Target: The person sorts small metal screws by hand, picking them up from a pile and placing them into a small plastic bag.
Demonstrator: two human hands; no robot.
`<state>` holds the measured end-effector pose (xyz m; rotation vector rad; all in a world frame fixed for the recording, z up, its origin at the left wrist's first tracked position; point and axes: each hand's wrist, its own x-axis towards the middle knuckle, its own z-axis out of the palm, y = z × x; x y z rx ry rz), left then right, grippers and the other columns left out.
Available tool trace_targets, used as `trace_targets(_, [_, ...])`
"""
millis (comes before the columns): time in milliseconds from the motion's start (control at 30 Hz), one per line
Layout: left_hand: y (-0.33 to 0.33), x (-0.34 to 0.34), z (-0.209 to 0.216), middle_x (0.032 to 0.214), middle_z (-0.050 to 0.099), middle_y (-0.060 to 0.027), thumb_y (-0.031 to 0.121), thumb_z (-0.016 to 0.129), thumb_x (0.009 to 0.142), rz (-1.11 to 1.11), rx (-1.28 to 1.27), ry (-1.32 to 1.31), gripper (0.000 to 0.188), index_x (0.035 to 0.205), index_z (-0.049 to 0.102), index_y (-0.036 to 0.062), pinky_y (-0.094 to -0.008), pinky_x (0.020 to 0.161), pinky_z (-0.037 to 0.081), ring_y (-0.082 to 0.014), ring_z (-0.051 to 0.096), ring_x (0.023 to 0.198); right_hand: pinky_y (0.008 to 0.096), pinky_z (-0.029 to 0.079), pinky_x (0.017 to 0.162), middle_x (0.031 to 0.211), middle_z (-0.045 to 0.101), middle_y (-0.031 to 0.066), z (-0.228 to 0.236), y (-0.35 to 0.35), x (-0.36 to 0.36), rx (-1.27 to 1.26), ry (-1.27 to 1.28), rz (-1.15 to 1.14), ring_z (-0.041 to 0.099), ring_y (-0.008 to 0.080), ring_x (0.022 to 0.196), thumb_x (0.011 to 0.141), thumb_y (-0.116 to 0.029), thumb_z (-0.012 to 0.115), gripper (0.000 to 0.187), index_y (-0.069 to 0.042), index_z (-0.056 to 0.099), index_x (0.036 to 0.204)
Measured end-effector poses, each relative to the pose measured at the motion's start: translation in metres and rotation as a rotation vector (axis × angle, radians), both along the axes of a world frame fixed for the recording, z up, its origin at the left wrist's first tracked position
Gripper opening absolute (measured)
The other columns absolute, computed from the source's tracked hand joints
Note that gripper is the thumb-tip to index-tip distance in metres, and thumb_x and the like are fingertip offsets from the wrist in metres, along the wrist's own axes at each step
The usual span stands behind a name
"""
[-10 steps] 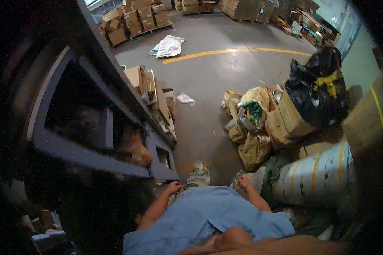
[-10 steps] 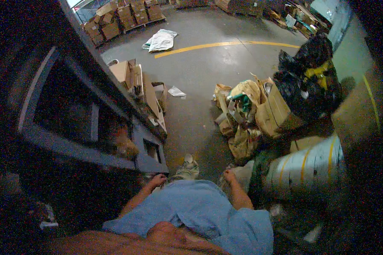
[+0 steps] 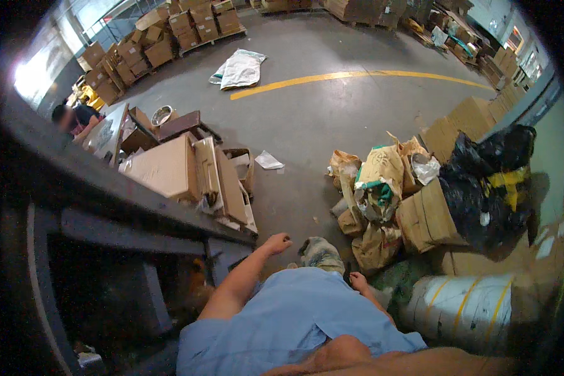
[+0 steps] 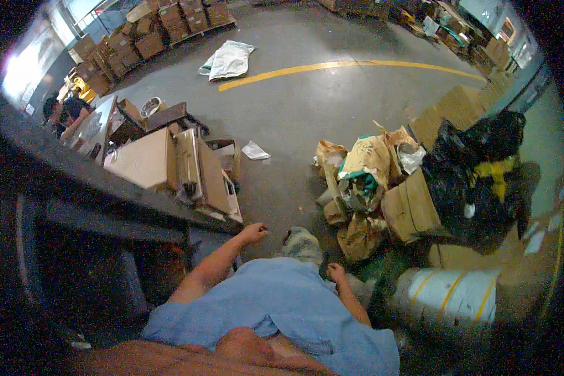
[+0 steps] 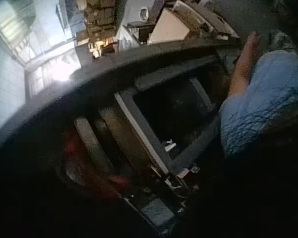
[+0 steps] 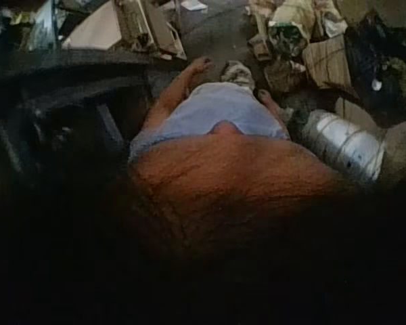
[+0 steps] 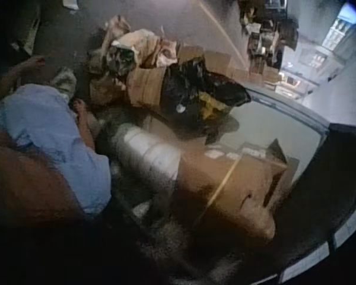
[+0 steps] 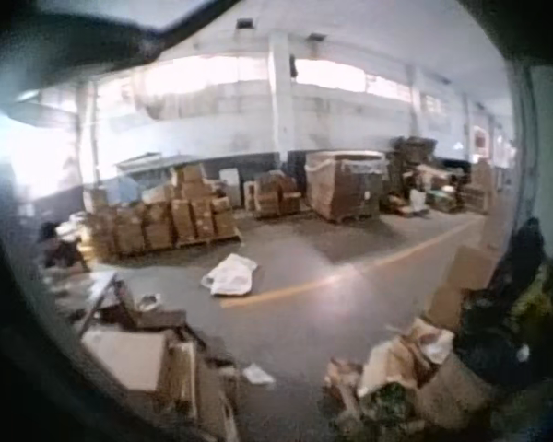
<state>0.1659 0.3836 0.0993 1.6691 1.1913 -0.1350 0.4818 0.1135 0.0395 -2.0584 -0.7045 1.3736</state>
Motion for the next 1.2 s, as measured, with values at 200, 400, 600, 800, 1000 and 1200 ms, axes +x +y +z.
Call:
trace_targets(200, [0.137,0.072,-0.029,0.102,0.066,-0.0183,0.039,0.060,0.082,-0.080,0.132,-0.081,0.042,0.107,0.063,0.0056,-0.0413,0.080,0.049,-0.0350,0.062,0.094,0.0443,0.050,0.067,0.086,0.067,0.0149,-0.112,0.039,0.109,0.111,-0.454,0.448,0.064,0.0267,0.081,0.082,-0.040,0.062,0.037,-0.004,0.068,0.090])
trace_targets(400, [0.221,-0.002,-0.069,0.099,0.064,-0.0228,0.040,0.058,0.082,0.018,0.121,0.257,0.040,0.095,0.065,0.0033,-0.0461,0.078,0.048,-0.0399,0.061,0.092,0.0447,0.050,0.064,0.074,0.066,0.0133,-0.106,0.260,0.200,-0.052,-0.567,0.939,0.064,0.0292,0.075,0.081,-0.036,0.056,0.031,-0.007,0.069,0.076])
trace_targets(600, [0.293,0.044,0.010,0.091,0.062,-0.0243,0.029,0.054,0.090,0.525,0.318,0.079,0.028,0.089,0.057,0.0005,-0.0500,0.073,0.045,-0.0442,0.058,0.086,0.0273,0.042,0.044,0.070,0.056,0.0066,0.002,0.568,0.193,-0.019,0.161,-0.070,0.052,0.0158,0.055,0.088,-0.012,0.052,0.009,-0.005,0.058,0.090])
trace_targets(800, [0.413,0.070,0.054,0.085,0.058,-0.0270,0.024,0.045,0.096,0.492,0.178,-0.088,0.021,0.096,0.043,0.0032,-0.0526,0.063,0.042,-0.0479,0.055,0.082,0.0271,0.049,0.057,0.082,0.062,0.0058,0.026,0.750,0.148,0.336,-0.003,0.401,0.058,0.0122,0.067,0.087,-0.017,0.058,0.025,-0.002,0.060,0.107])
trace_targets(1000, [0.573,0.061,0.019,0.093,0.059,-0.0199,0.038,0.053,0.092,0.423,-0.087,-0.089,0.037,0.099,0.051,0.0019,-0.0449,0.075,0.045,-0.0352,0.058,0.087,0.0404,0.049,0.073,0.091,0.064,0.0198,-0.008,0.832,0.137,0.423,-0.241,1.103,0.062,0.0317,0.085,0.090,-0.022,0.055,0.029,0.001,0.057,0.108])
trace_targets(1200, [0.722,-0.023,0.011,0.103,0.066,-0.0173,0.048,0.058,0.082,0.370,-0.272,0.077,0.053,0.101,0.067,-0.0002,-0.0403,0.079,0.048,-0.0307,0.063,0.089,0.0426,0.048,0.073,0.091,0.063,0.0220,0.010,0.999,0.084,-0.008,-0.479,0.966,0.061,0.0352,0.086,0.090,-0.025,0.054,0.030,0.000,0.057,0.107])
